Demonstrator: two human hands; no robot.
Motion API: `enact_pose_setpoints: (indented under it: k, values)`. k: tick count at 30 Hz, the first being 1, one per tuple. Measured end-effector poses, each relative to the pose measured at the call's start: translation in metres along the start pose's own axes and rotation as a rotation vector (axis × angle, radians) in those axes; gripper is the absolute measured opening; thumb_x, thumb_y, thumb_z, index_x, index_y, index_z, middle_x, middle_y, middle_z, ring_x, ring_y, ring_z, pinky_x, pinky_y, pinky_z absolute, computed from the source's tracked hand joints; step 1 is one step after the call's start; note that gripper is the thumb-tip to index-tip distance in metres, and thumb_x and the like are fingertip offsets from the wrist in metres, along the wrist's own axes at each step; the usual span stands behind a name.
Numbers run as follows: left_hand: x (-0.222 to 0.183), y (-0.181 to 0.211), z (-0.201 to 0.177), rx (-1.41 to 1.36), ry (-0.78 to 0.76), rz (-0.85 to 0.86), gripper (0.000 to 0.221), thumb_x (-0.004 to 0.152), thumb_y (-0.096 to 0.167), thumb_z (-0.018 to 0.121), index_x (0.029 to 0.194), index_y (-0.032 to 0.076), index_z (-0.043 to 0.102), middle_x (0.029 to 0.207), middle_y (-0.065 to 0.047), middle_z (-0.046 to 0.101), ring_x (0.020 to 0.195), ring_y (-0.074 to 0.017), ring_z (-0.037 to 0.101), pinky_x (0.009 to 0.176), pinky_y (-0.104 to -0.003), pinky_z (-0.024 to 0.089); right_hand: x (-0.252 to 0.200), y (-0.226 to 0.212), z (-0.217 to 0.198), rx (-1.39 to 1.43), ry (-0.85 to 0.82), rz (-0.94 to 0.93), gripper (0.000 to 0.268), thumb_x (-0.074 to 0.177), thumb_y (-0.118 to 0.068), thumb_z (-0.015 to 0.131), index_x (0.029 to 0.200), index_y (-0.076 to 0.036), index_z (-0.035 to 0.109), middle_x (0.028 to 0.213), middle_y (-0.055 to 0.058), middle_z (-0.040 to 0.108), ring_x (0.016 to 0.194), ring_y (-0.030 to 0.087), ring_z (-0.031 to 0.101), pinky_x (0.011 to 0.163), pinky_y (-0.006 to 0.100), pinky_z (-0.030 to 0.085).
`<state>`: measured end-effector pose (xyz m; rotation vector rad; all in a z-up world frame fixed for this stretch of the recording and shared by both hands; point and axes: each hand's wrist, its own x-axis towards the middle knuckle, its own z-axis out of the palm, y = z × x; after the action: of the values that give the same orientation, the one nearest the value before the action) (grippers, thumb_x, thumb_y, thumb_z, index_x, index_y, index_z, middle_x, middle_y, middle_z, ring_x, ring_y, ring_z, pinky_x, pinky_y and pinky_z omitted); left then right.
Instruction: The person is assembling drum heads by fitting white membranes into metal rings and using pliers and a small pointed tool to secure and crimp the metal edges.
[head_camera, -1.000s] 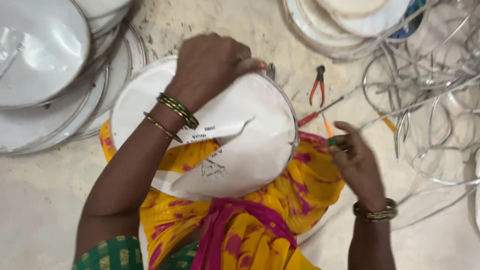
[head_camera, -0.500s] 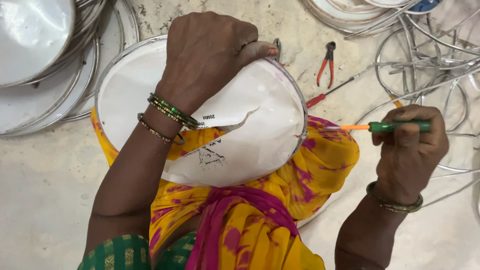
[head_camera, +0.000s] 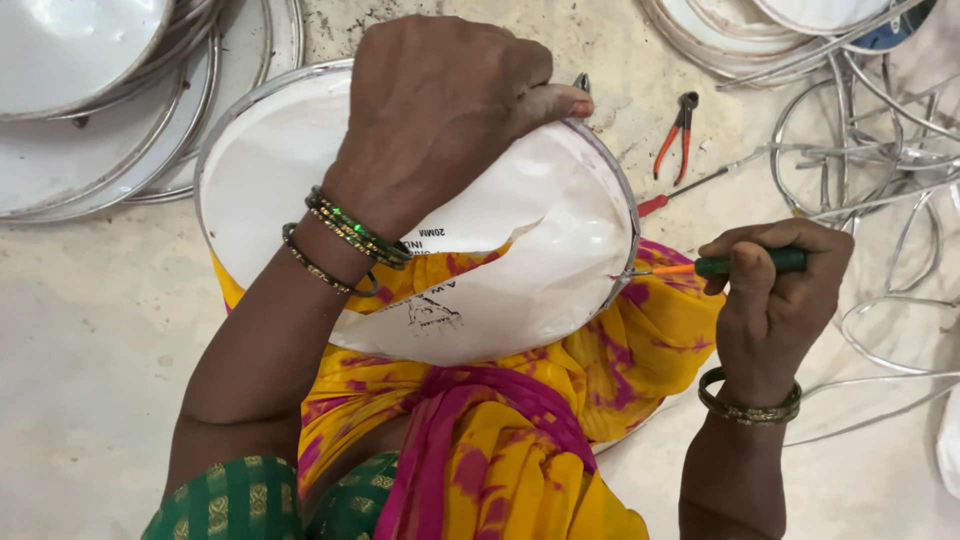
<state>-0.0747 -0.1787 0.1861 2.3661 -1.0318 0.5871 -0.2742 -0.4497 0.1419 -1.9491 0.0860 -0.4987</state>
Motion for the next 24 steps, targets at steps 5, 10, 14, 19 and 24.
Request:
enact_pose_setpoints:
  k: [5, 10, 14, 19, 24]
  values:
    - [0.0, 0.001, 0.002, -0.017, 0.005, 0.007, 0.046, 0.093, 0.057, 0.076, 0.071, 0.017, 0.073, 0.057, -0.005, 0.062, 0.051, -0.0264, 0.06, 0.047, -0.042, 0.04, 0.002, 0.001, 0.001, -0.123, -0.021, -0.02, 0.029, 0.124, -0.025, 0.058, 0.122, -0.002, 0.04, 0.096, 0.013, 0.07, 0.076, 0.011, 0.064, 0.069, 0.02, 0.052]
    - [0.0, 0.001, 0.002, -0.021, 0.005, 0.015, 0.047, 0.095, 0.057, 0.076, 0.071, 0.016, 0.073, 0.058, -0.006, 0.062, 0.051, -0.0266, 0.06, 0.047, -0.042, 0.04, 0.01, -0.008, 0.005, -0.24, -0.106, -0.05, 0.026, 0.122, -0.02, 0.059, 0.122, 0.001, 0.044, 0.096, 0.012, 0.07, 0.079, 0.012, 0.066, 0.073, 0.021, 0.053]
    - [0.0, 0.001, 0.005, -0.028, 0.038, 0.031, 0.046, 0.094, 0.057, 0.076, 0.073, 0.016, 0.074, 0.06, -0.006, 0.063, 0.053, -0.0267, 0.061, 0.047, -0.042, 0.04, 0.02, -0.021, 0.006, -0.343, -0.224, -0.105, 0.021, 0.118, -0.014, 0.058, 0.119, 0.002, 0.046, 0.097, 0.012, 0.069, 0.081, 0.014, 0.069, 0.074, 0.024, 0.055]
    - [0.0, 0.002, 0.011, -0.023, 0.003, 0.03, 0.045, 0.094, 0.057, 0.076, 0.074, 0.017, 0.075, 0.058, -0.006, 0.063, 0.052, -0.0269, 0.061, 0.047, -0.042, 0.04, 0.03, -0.018, 0.018, -0.497, -0.335, -0.232, 0.015, 0.112, -0.009, 0.058, 0.114, 0.001, 0.048, 0.095, 0.013, 0.066, 0.077, 0.018, 0.068, 0.072, 0.031, 0.053]
    - [-0.005, -0.004, 0.009, -0.025, 0.0, 0.017, 0.046, 0.093, 0.058, 0.077, 0.074, 0.016, 0.075, 0.061, -0.005, 0.064, 0.053, -0.0257, 0.062, 0.048, -0.041, 0.041, 0.029, 0.009, 0.03, -0.379, -0.177, -0.23, 0.028, 0.116, -0.027, 0.054, 0.108, -0.002, 0.046, 0.083, 0.009, 0.06, 0.065, 0.015, 0.065, 0.058, 0.026, 0.048]
